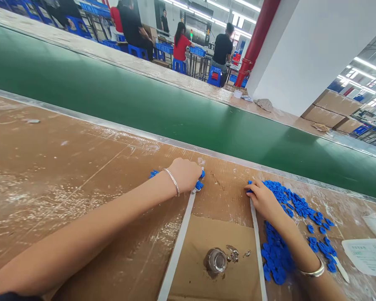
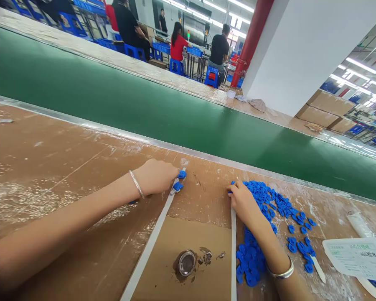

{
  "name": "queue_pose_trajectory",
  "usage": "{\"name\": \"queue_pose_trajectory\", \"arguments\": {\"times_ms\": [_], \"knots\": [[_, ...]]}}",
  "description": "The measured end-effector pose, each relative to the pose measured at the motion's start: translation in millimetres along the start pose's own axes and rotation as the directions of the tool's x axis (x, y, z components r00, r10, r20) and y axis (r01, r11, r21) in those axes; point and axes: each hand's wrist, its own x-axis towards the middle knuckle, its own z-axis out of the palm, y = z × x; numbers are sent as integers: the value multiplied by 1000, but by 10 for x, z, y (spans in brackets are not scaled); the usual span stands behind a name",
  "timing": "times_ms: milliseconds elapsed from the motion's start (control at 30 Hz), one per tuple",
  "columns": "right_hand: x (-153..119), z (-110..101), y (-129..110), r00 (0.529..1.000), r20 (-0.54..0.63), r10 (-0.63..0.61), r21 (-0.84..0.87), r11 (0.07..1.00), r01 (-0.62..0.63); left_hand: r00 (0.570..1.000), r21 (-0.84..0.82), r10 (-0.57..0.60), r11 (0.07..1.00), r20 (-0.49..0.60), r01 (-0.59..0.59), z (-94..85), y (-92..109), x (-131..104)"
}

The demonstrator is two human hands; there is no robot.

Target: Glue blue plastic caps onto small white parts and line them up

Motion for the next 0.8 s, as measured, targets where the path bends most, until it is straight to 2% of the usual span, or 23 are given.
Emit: {"name": "queue_pose_trajectory", "arguments": {"times_ms": [100,200,367,533,700,800], "knots": [[-81,-29,-25,1000,28,-5,-37,999,6,990,132,-49,991,134,31,-95,197,-27],[-201,-36,-57,999,50,-8,-68,998,11,984,168,-42,986,175,12,-74,305,-34],[-369,-23,-84,999,53,10,-80,997,-6,981,181,-6,983,192,-30,66,358,-24],[-365,-61,-91,997,70,31,-15,999,-30,977,152,38,986,211,-71,109,411,-35],[-320,-176,-35,995,79,63,100,992,-70,974,109,49,991,221,-74,110,427,-50],[-347,-302,-124,994,80,74,185,979,-88,975,62,41,997,217,-56,98,412,-30]]}}
